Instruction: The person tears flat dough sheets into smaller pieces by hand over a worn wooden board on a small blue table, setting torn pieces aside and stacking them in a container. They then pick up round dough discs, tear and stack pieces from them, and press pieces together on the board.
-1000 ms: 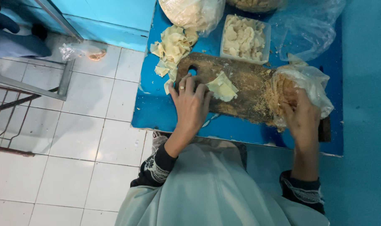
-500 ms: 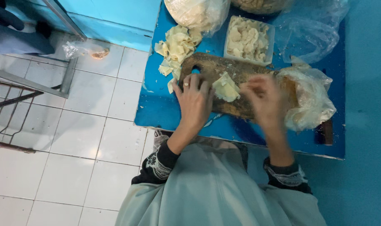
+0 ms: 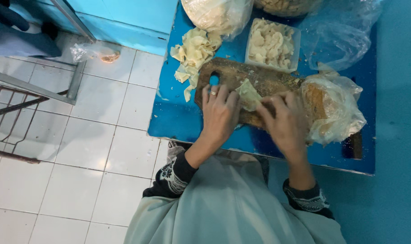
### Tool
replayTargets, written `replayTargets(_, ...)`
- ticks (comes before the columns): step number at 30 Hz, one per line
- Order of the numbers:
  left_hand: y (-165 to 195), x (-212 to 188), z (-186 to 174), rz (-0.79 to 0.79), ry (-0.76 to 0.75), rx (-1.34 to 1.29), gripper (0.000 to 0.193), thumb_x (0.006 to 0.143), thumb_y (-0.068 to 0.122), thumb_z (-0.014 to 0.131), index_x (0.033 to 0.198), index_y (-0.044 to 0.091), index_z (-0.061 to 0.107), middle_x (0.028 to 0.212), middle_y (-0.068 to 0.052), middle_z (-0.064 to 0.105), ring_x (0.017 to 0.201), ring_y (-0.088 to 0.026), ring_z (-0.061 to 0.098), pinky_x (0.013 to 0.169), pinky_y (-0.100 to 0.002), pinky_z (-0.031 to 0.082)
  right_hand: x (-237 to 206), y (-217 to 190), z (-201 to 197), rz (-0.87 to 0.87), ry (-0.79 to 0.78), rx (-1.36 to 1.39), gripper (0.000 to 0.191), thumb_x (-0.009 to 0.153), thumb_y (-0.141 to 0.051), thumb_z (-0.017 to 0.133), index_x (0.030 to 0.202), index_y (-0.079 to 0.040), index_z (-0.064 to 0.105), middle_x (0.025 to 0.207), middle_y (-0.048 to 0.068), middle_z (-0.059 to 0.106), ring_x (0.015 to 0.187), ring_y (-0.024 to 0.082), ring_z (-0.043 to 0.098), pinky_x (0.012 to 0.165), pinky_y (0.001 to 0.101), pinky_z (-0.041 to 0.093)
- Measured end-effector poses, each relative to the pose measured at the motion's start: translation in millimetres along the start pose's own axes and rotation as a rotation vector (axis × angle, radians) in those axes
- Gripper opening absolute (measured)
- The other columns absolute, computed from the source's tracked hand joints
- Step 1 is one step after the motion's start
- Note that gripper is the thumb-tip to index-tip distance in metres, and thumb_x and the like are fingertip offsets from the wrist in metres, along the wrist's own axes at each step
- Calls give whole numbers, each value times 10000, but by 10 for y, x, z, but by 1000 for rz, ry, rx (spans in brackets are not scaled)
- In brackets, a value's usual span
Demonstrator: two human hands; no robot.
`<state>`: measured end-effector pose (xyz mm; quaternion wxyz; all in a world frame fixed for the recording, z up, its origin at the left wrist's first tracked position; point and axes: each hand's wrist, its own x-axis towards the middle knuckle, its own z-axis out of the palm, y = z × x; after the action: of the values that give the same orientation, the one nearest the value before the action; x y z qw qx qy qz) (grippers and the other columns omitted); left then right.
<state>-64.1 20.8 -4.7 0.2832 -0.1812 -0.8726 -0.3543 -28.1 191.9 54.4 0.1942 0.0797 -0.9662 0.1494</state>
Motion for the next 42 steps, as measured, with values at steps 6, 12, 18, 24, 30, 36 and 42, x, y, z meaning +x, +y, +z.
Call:
replayTargets(6, -55, 16, -3, -20, -57, -239, 147, 903, 39, 680, 1048, 22, 662, 983, -164, 642, 994, -389, 610, 943, -484, 465, -29, 51, 208, 139, -44, 244, 172, 908, -148, 795, 1002, -46, 692, 974, 118, 646, 848, 239, 681, 714, 377, 541)
replayTargets(12, -76, 21, 11, 59, -53, -158, 259, 880, 11, 629, 1135, 25, 668, 1002, -146, 661, 1012, -373, 611, 1002, -490, 454, -56, 73, 320, 271, -64, 578, 139, 982, -98, 702, 1101, -25, 707, 996, 95, 740, 866, 145, 721, 736, 294, 569)
replayTargets(18, -42, 32, 83, 79, -66, -34, 251, 849, 72, 638, 1096, 42, 675, 1035, -131, 643, 1054, -354, 596, 1068, -506, 419, -71, 7, 318, 102, 7, 558, 141, 1000, -27, 669, 1129, -4, 719, 1057, 129, 733, 944, 208, 737, 797, 323, 571)
replayTargets(24, -86, 20, 56, 128, -162, 66, 179, 843, 92, 632, 1008, 46, 684, 1155, -146, 599, 1184, -366, 534, 1143, -610, 332, 20, 47, 303, -91, -8, 376, 166, 951, 7, 685, 1112, -3, 725, 1070, 147, 718, 975, 297, 716, 828, 385, 563)
replayTargets(30, -289, 90, 66, 329, -240, 163, 114, 841, 119, 652, 932, 57, 680, 1329, -147, 551, 1334, -370, 466, 1195, -709, 188, 145, 129, 80, -187, -180, 383, 225, 904, -72, 759, 1115, 2, 728, 1087, 149, 711, 989, 315, 702, 831, 413, 557)
replayTargets(36, -448, 209, 204, 227, -287, -27, 148, 826, 101, 693, 974, 88, 694, 1290, -172, 518, 1327, -405, 415, 1142, -695, 223, 177, 157, 117, -268, -171, 346, 231, 864, -133, 806, 1048, -6, 748, 1030, 131, 695, 951, 296, 691, 798, 402, 547)
replayTargets(42, -457, 260, 169, 163, -357, -129, 121, 866, 161, 735, 939, 75, 691, 1206, -179, 500, 1295, -417, 388, 1044, -758, 179, 376, 467, 417, -166, -196, 355, 163, 888, -161, 841, 991, -45, 788, 997, 96, 618, 967, 258, 618, 811, 395, 510)
